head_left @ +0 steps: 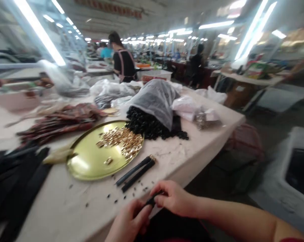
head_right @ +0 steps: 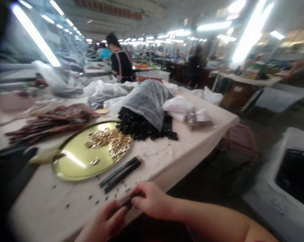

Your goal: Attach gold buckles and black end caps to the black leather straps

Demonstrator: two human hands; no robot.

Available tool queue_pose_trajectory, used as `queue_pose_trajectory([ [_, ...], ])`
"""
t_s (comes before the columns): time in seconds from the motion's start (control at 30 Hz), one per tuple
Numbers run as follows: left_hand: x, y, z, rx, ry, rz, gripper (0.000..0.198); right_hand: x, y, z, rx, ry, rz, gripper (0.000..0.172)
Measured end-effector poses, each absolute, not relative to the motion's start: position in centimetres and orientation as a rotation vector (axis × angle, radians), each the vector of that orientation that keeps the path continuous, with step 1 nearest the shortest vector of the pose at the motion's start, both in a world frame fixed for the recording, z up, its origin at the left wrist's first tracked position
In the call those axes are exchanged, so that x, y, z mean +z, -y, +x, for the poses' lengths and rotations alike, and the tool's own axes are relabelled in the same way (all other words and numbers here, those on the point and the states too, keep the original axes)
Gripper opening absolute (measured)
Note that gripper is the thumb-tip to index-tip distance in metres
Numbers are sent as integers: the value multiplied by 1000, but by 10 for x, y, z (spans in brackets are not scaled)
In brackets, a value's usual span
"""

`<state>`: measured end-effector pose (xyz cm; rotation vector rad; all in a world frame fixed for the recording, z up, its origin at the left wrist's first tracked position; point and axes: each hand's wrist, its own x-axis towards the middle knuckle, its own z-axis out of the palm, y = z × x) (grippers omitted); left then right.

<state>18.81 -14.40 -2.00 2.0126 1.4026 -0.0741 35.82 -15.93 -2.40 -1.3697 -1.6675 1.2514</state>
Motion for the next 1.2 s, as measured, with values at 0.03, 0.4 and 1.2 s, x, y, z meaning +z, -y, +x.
queue_pose_trajectory([
  [0.03,-14,147,182,30,-1338,1791,29,-22,159,359,1255,1674,-1329,18],
  [0.4,-13,134,181,402,-1219,1372,14,-1,129,359,518,2590,-1027,31],
  [1.2,9,7,-25,173,-2595,1663,27,-70,33,372,-266,2548,-1003,62],
])
